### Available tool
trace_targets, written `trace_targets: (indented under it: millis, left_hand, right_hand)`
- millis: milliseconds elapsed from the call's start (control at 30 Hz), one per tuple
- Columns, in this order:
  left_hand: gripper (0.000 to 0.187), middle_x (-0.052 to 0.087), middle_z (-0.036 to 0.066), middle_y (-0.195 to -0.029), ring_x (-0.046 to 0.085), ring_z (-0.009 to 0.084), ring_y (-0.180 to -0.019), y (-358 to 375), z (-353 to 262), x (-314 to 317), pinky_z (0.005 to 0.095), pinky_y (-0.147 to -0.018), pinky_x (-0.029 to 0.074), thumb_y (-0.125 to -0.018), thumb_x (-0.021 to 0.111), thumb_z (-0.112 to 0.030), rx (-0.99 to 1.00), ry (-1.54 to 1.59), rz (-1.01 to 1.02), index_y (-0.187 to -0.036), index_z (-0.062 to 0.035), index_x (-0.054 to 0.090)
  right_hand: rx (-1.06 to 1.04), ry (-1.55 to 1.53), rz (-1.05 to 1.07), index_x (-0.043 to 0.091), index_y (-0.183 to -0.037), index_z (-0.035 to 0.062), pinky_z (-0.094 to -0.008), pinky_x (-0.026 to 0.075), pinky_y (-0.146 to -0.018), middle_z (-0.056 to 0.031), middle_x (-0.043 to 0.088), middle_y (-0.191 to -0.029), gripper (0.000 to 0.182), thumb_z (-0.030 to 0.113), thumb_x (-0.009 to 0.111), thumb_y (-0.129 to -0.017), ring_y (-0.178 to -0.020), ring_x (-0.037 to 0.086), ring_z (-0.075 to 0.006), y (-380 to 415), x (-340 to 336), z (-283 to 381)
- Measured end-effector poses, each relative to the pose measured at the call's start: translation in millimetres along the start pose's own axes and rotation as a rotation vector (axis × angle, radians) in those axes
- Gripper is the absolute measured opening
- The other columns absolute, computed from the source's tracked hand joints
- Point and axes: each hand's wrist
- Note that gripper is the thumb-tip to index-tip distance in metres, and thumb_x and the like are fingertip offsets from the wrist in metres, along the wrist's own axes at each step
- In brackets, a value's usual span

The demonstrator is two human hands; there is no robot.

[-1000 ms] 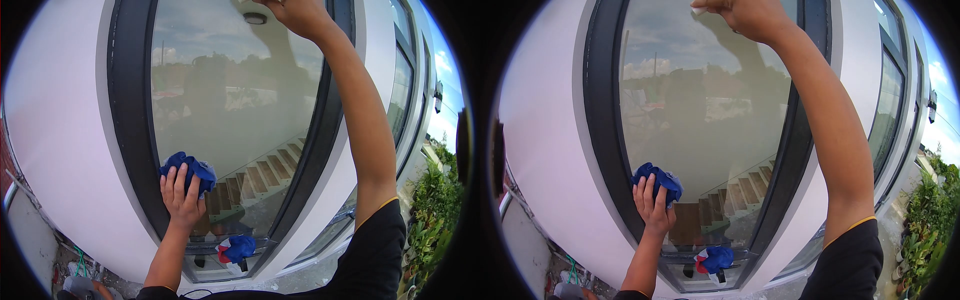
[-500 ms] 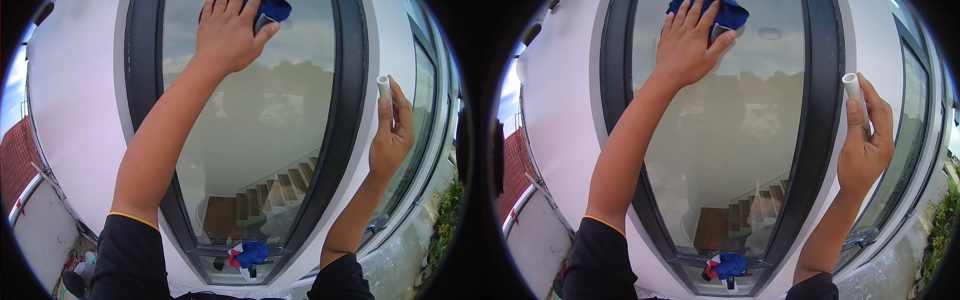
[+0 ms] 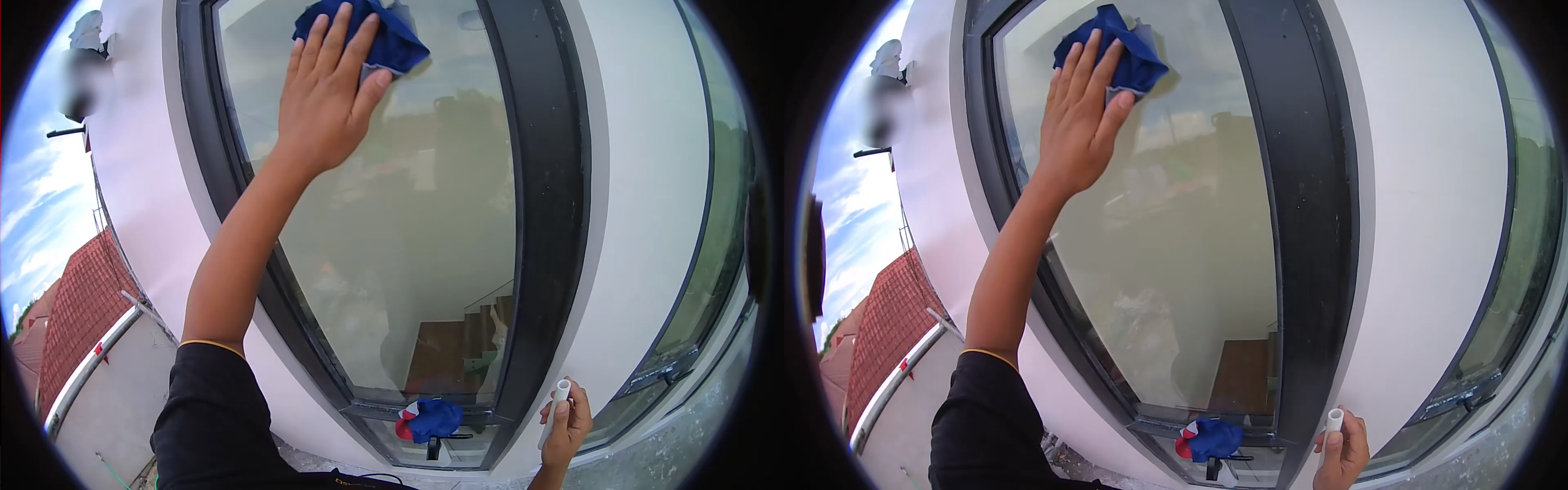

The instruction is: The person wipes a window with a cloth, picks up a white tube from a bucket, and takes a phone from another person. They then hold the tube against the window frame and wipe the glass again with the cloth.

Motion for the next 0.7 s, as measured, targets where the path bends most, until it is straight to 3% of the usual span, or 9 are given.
trace_targets:
  millis: [67, 200, 267, 333, 367, 433, 567, 633, 700]
  left_hand:
    - [0.062, 0.029, 0.008, -0.169, 0.021, 0.0281, -0.158, 83.1, -100.0, -16.9, 0.0494, -0.128, 0.008, -0.105, 0.045, -0.051, 0.360, 0.236, 0.430, -0.161, -0.0238, 0.038]
    - [0.060, 0.030, -0.004, -0.169, 0.022, 0.0216, -0.157, 153.0, -102.8, -4.7, 0.0452, -0.131, 0.004, -0.104, 0.043, -0.059, 0.933, 0.331, 0.525, -0.159, -0.0360, 0.037]
    - [0.061, 0.031, -0.002, -0.168, 0.025, 0.0220, -0.156, 80.2, -73.2, -18.9, 0.0441, -0.130, 0.010, -0.100, 0.050, -0.058, 0.642, 0.196, 0.530, -0.157, -0.0366, 0.040]
    - [0.059, 0.034, 0.013, -0.166, 0.027, 0.0342, -0.155, -1.6, -26.7, -13.2, 0.0492, -0.127, 0.016, -0.107, 0.039, -0.051, 0.296, 0.028, 0.187, -0.157, -0.0193, 0.044]
    - [0.051, 0.049, 0.013, -0.154, 0.043, 0.0365, -0.141, -30.9, 27.1, 6.4, 0.0478, -0.118, 0.031, -0.106, 0.047, -0.047, 0.218, -0.014, 0.043, -0.147, -0.0172, 0.053]
    - [0.067, 0.023, 0.021, -0.169, 0.014, 0.0383, -0.158, -82.6, 45.5, 7.9, 0.0491, -0.129, 0.011, -0.109, 0.031, -0.048, -0.221, 0.031, 0.073, -0.161, -0.0050, 0.028]
    - [0.072, 0.018, 0.019, -0.171, 0.010, 0.0379, -0.159, -46.1, -44.2, 22.1, 0.0463, -0.129, 0.008, -0.109, 0.027, -0.054, -0.227, -0.018, 0.047, -0.163, -0.0068, 0.023]
    - [0.053, 0.043, 0.017, -0.159, 0.034, 0.0394, -0.150, 33.3, -130.5, 12.6, 0.0526, -0.123, 0.020, -0.105, 0.046, -0.041, -0.031, 0.142, 0.136, -0.150, -0.0121, 0.050]
    - [0.055, 0.039, 0.008, -0.164, 0.030, 0.0310, -0.154, 133.6, -188.8, -1.0, 0.0503, -0.126, 0.013, -0.097, 0.058, -0.044, 0.079, 0.189, 0.310, -0.146, -0.0178, 0.056]
  right_hand:
    - [0.089, 0.015, 0.023, 0.062, -0.128, -0.0041, -0.0245, 0.047, -0.056, -0.0093, 0.059, -0.099, 0.039, 0.027, 0.059, -0.105, -0.069, 0.059, -0.0115, 14.2, -12.8, -8.2]
    - [0.198, 0.134, 0.102, 0.063, -0.126, -0.0044, -0.0252, 0.048, -0.057, -0.0078, 0.056, -0.097, 0.037, 0.026, 0.059, -0.105, -0.070, 0.058, -0.0120, 34.0, -53.5, -13.4]
    - [0.221, 0.105, 0.099, 0.063, -0.126, -0.0042, -0.0255, 0.049, -0.058, -0.0079, 0.057, -0.098, 0.037, 0.025, 0.059, -0.104, -0.071, 0.058, -0.0121, 35.4, -68.2, -25.0]
    - [0.223, 0.090, 0.109, 0.063, -0.127, -0.0040, -0.0253, 0.049, -0.059, -0.0080, 0.057, -0.098, 0.037, 0.024, 0.060, -0.104, -0.073, 0.058, -0.0120, 39.1, -76.6, -36.6]
    - [0.217, 0.090, 0.127, 0.063, -0.127, -0.0040, -0.0253, 0.049, -0.060, -0.0080, 0.057, -0.099, 0.036, 0.024, 0.059, -0.104, -0.074, 0.057, -0.0120, 38.6, -76.2, -37.9]
    - [0.192, 0.101, 0.145, 0.063, -0.128, -0.0041, -0.0252, 0.048, -0.060, -0.0080, 0.058, -0.100, 0.036, 0.023, 0.059, -0.105, -0.074, 0.057, -0.0119, 34.0, -73.8, -37.0]
    - [0.191, 0.095, 0.132, 0.064, -0.129, -0.0023, -0.0244, 0.047, -0.062, -0.0080, 0.060, -0.094, 0.035, 0.022, 0.058, -0.106, -0.074, 0.060, -0.0117, 35.9, -70.5, -33.9]
    - [0.185, 0.098, 0.158, 0.064, -0.128, -0.0042, -0.0246, 0.047, -0.062, -0.0085, 0.059, -0.097, 0.034, 0.021, 0.058, -0.105, -0.074, 0.060, -0.0122, 37.8, -74.5, -30.0]
    - [0.171, 0.137, 0.197, 0.063, -0.128, -0.0037, -0.0248, 0.048, -0.062, -0.0076, 0.058, -0.100, 0.035, 0.022, 0.059, -0.105, -0.075, 0.057, -0.0118, 42.4, -86.7, -25.1]
Point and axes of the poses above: each hand's wrist, its own y-axis away from the middle knuckle, its own x-axis out of the palm, z = x × y
